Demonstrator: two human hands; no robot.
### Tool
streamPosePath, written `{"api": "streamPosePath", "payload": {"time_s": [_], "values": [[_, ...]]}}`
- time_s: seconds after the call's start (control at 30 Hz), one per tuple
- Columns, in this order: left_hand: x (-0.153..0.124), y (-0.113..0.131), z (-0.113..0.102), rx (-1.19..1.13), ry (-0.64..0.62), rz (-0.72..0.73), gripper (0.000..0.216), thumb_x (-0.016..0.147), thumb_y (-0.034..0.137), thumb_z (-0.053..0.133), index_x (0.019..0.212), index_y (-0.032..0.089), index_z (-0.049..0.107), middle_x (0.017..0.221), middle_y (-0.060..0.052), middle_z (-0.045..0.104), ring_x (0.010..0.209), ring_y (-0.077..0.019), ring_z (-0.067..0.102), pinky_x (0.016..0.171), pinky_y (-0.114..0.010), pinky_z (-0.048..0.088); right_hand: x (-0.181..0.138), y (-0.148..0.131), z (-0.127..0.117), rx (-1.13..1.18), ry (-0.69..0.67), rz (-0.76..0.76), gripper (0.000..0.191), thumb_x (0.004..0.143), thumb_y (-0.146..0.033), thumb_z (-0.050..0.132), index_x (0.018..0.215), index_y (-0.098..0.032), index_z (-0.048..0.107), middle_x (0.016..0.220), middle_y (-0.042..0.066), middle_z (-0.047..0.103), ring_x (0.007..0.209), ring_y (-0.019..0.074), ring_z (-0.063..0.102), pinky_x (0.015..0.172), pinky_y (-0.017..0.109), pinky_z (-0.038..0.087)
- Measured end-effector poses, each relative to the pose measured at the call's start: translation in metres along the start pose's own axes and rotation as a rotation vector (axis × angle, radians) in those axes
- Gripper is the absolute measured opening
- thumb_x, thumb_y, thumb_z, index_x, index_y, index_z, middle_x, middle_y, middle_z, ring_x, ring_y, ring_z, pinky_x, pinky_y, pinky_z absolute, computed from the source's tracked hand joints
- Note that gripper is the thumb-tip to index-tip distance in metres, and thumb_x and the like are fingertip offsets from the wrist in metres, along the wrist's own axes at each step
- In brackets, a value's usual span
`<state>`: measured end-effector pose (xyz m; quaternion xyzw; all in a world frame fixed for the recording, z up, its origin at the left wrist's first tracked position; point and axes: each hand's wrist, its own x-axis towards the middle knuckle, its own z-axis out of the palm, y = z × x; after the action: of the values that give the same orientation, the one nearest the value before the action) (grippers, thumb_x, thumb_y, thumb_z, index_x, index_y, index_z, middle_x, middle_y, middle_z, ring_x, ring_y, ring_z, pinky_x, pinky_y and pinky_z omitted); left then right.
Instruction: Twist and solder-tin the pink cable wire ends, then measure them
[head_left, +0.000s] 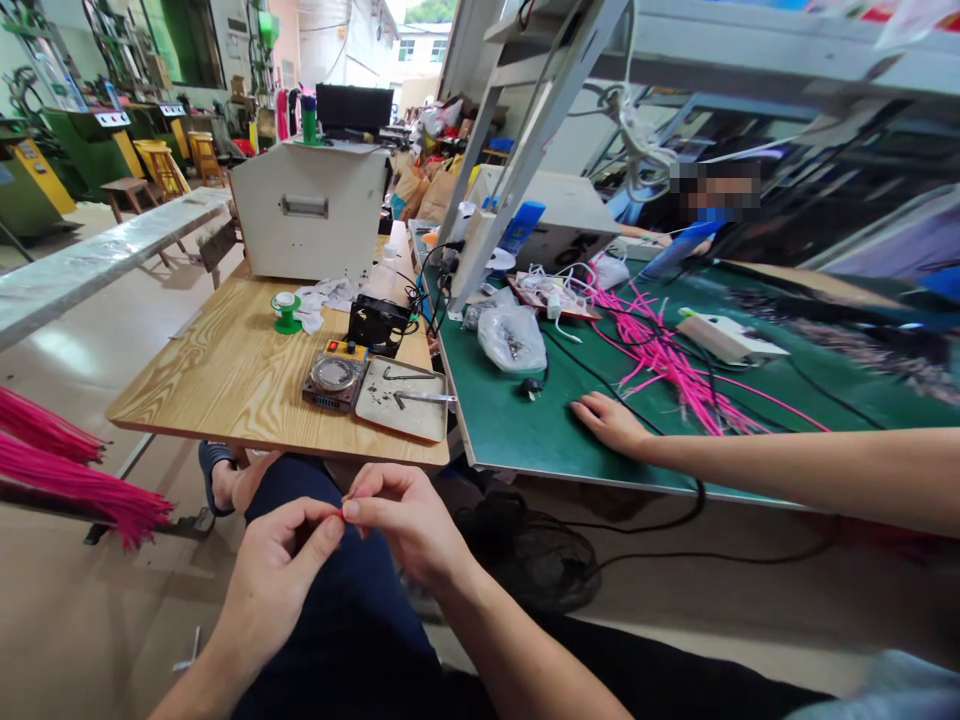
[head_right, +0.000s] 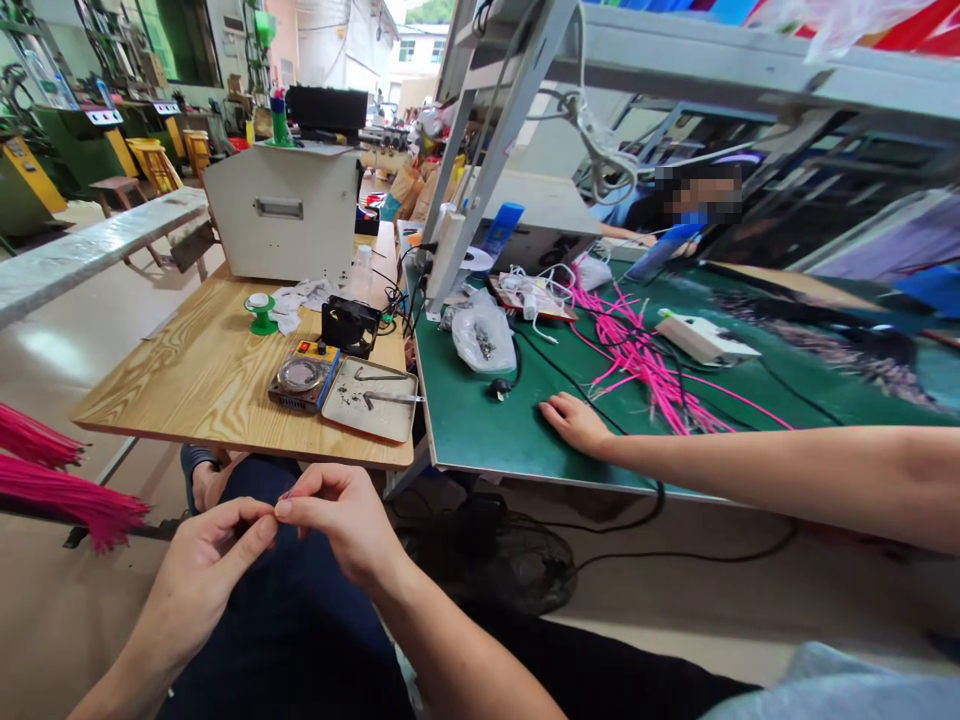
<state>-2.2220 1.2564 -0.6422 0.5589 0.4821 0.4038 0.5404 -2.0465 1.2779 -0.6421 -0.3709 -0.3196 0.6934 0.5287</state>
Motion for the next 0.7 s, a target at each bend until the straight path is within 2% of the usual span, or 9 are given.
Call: {"api": "streamPosePath", "payload": {"time_s": [0.13,0.27,0.57,0.7], "values": [[0.0031,-0.0046,0.0019,-0.055,0.015,-0.004,0.031,0.088,0.05,0.08,0.091,0.019,0.085,0.088,-0.006,0.081,0.082,-0.0201,0.074,0.078,-0.024,0.059,0.0004,0.0045,0.002,0.029,0.021,-0.038,0.026,0.056,-0.023,0.1,0.059,-0.019,0.075,0.067,-0.001,0.073,0.051,0.0077,0.056,0.049,0.022,0.041],[0.0041,-0.0059,0.0025,-0.079,0.02,-0.019,0.032,0.086,0.051,0.082,0.09,0.019,0.084,0.079,-0.005,0.078,0.076,-0.0183,0.071,0.073,-0.023,0.057,0.001,0.0076,0.0024,0.062,0.016,-0.045,0.022,0.059,-0.022,0.097,0.06,-0.019,0.076,0.067,-0.001,0.072,0.052,0.0078,0.055,0.051,0.023,0.039],[0.0044,-0.0021,0.0015,-0.044,0.041,0.014,0.03,0.088,0.049,0.08,0.085,0.02,0.084,0.067,-0.002,0.07,0.062,-0.0137,0.061,0.066,-0.022,0.054,0.0008,0.0077,0.0029,0.045,0.018,-0.016,0.026,0.058,-0.028,0.101,0.063,-0.018,0.077,0.066,-0.001,0.071,0.053,0.0079,0.054,0.05,0.023,0.038],[0.0049,-0.0006,0.0016,-0.032,0.05,0.02,0.031,0.089,0.05,0.078,0.085,0.02,0.083,0.07,-0.002,0.071,0.067,-0.0156,0.065,0.067,-0.022,0.054,0.0007,0.009,0.004,0.071,0.021,-0.006,0.027,0.059,-0.029,0.101,0.065,-0.018,0.077,0.067,-0.001,0.071,0.052,0.007,0.054,0.05,0.022,0.038]]}}
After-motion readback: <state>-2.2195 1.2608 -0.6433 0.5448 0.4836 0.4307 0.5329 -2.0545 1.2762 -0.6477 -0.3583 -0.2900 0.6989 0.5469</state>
